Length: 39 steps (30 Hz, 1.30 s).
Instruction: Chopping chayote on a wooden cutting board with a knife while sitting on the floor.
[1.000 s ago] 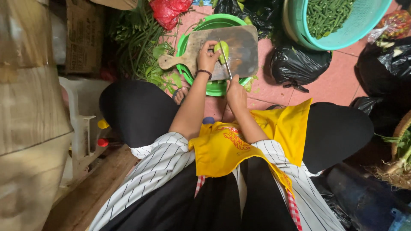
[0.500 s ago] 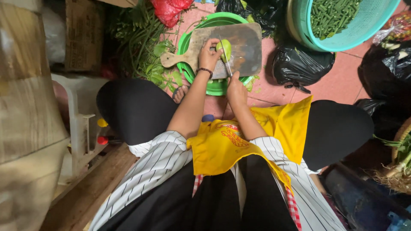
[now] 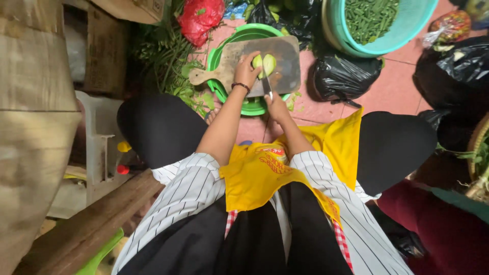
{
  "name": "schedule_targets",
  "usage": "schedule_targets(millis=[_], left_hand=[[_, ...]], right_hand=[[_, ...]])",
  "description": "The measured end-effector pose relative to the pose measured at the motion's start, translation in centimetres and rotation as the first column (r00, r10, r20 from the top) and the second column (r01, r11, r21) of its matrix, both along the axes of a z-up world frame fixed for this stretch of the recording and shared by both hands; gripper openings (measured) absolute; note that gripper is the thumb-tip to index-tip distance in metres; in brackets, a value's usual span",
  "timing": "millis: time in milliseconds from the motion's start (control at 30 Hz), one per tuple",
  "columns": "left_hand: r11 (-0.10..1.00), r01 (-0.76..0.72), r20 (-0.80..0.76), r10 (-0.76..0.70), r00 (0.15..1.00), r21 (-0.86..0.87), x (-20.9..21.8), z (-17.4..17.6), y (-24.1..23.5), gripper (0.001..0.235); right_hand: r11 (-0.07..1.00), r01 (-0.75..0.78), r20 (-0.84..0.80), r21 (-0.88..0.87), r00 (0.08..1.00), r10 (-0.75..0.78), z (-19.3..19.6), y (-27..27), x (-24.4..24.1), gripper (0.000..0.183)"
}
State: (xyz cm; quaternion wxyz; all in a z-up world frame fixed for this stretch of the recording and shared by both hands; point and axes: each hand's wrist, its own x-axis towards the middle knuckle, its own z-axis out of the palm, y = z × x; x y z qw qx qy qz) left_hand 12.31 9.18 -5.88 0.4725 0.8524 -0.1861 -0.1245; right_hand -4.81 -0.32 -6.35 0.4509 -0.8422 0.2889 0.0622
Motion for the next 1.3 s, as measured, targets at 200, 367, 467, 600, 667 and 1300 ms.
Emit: schedule_targets(millis=[200, 367, 467, 600, 667, 1300], left_hand=[[0.988, 0.064, 0.103, -0.079, 0.992, 0.143, 0.5, -1.6, -0.2, 0.056], [0.967, -0.049, 0.058, 0.036, 0.998, 0.249, 1.7, -4.1, 1.5, 0.048], [0.977, -0.008, 0.166, -0.027, 0.986, 0.211, 2.1, -5.6, 2.7, 0.039], [0.938, 0.169, 0.229, -0.244, 0.942, 0.303, 1.3, -1.7, 3.6, 0.052], [0.913, 0.182, 0.166, -0.256, 0.952, 0.366, 0.5, 0.3, 3.6, 0.052], [0.921, -0.095, 0.202, 0.019, 0.979, 0.377, -2.9, -0.3, 2.8, 0.047]], right_hand=[[0.927, 0.088, -0.093, 0.365, 0.994, -0.057, -0.8, -0.6, -2.0, 0.038], [0.998, -0.016, -0.156, -0.058, 0.988, 0.007, 4.8, 0.2, -1.7, 0.040], [0.987, -0.049, -0.269, -0.151, 0.963, 0.006, 6.6, 0.5, -1.6, 0.039], [0.983, -0.021, -0.286, -0.180, 0.958, -0.032, 5.9, 0.5, -1.6, 0.037], [0.981, 0.013, -0.275, -0.194, 0.959, -0.067, 5.9, 0.7, -1.9, 0.037], [0.971, -0.114, -0.152, -0.208, 0.985, 0.083, 3.6, 2.2, -2.7, 0.030]])
